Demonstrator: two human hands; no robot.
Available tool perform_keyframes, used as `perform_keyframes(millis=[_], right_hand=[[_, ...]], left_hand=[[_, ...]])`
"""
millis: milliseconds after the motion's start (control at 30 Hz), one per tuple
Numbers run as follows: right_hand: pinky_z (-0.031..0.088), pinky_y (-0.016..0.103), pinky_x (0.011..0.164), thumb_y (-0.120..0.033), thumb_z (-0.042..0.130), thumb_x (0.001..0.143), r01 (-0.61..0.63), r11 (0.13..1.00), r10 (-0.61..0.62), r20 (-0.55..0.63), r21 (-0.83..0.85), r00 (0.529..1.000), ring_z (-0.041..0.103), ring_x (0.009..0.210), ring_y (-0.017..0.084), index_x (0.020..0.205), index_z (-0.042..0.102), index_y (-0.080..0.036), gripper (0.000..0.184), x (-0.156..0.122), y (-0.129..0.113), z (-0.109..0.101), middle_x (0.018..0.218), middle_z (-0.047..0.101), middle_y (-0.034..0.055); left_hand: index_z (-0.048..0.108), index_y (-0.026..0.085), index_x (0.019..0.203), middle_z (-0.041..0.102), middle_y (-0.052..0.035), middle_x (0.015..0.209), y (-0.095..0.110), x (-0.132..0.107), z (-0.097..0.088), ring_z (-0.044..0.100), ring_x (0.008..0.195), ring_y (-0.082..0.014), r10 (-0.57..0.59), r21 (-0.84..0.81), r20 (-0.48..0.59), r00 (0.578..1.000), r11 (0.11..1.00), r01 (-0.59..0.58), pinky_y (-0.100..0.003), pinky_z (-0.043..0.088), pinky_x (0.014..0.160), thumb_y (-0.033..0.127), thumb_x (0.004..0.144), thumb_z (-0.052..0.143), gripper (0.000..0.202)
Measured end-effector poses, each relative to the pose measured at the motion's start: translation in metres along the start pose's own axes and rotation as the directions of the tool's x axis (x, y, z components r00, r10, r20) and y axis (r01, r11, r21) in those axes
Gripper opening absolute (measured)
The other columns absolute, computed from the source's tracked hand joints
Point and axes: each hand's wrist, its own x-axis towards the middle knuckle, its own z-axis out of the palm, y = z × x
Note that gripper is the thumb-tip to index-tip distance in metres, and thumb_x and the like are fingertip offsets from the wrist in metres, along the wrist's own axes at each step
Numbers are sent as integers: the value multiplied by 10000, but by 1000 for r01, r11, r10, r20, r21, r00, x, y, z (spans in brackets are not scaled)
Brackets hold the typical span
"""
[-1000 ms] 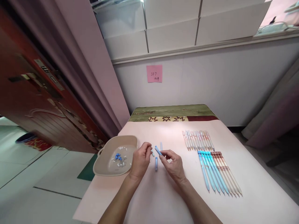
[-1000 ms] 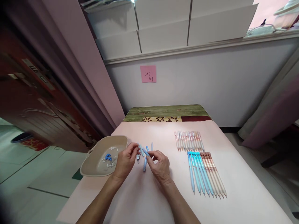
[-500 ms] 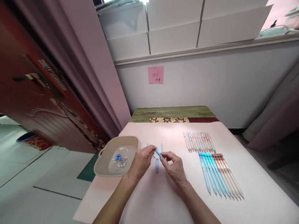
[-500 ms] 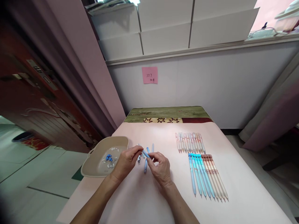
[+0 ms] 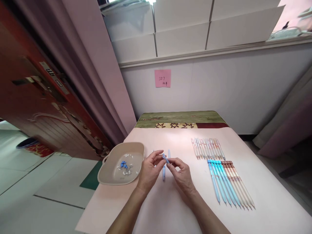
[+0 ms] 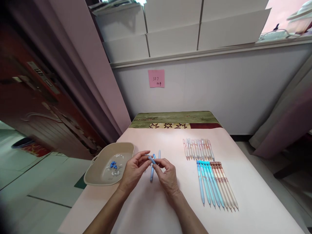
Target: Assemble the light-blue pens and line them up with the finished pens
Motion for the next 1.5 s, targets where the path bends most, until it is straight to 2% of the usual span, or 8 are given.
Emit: perform_keyframes(millis=[367, 500, 600, 733, 900, 1133, 1267, 1500], right_hand=[[492, 311, 746, -360, 654, 810, -75, 993, 74, 15, 96, 997, 616, 773, 184, 997, 709, -225, 237, -2, 1, 2, 850, 702, 38], [493, 339, 813, -428, 694, 766, -197, 952, 183, 77, 235, 980, 638, 863, 213, 989, 689, -207, 314, -1, -1, 2, 927, 712, 64], [505, 342, 773, -539, 579, 828, -393, 811, 344, 190, 433, 920, 653, 811, 201, 1044, 664, -202, 409, -1, -1, 1, 934, 713, 85], [489, 288, 671, -594, 491, 857, -529, 673, 428, 310, 517, 849, 634, 687, 160, 968, 685, -175, 476, 0, 0, -1, 856, 711, 93], [451, 264, 625, -570, 608, 792, -522, 720, 412, 325, 456, 852, 586, 641, 142, 903, 692, -162, 432, -2, -4, 0, 795, 688, 75], [456, 315, 782, -391, 749, 722, -391, 824, 299, 270, 411, 915, 609, 823, 192, 867, 709, -187, 254, -2, 0, 2, 850, 691, 47], [459, 307, 747, -379, 733, 739, -327, 874, 267, 209, 360, 941, 598, 768, 180, 831, 693, -182, 221, -2, 6, 3, 804, 674, 31], [460, 323, 806, -396, 678, 794, -277, 883, 282, 44, 378, 958, 605, 845, 191, 896, 637, -183, 239, -1, 4, 2, 860, 669, 44]], left_hand=[[617, 210, 896, 706, -26, 835, -5, -10, 11, 678, 801, -179, 200, 166, -181, 963, 971, -171, -283, 506, 775, 269, 750, 686, 172], [575, 200, 1009, 714, -43, 862, -2, -5, 9, 678, 832, -183, 74, -39, -231, 970, 996, -85, -301, 515, 784, 285, 730, 713, 323], [581, 170, 962, 708, -36, 799, 0, 1, 3, 669, 723, -161, -51, -220, -295, 954, 975, -16, -295, 527, 717, 324, 681, 750, 362], [607, 142, 891, 691, -24, 738, -3, 5, -3, 637, 629, -130, -116, -254, -289, 950, 966, 40, -282, 529, 666, 347, 653, 765, 351], [587, 165, 988, 666, 3, 707, -9, 4, -1, 630, 640, -128, -43, -174, -255, 966, 985, -2, -261, 522, 647, 312, 692, 737, 363], [631, 174, 876, 679, -23, 785, -16, -5, 7, 648, 748, -148, 108, 36, -155, 982, 994, -104, -258, 523, 714, 277, 757, 680, 165], [618, 186, 1032, 701, -35, 833, -7, -3, -3, 663, 783, -161, 129, 103, -116, 985, 988, -117, -282, 527, 751, 293, 771, 671, 287], [592, 155, 943, 679, -33, 791, -2, 0, -50, 626, 628, -132, 95, 80, -425, 900, 995, -68, -272, 534, 622, 359, 773, 644, 270]])
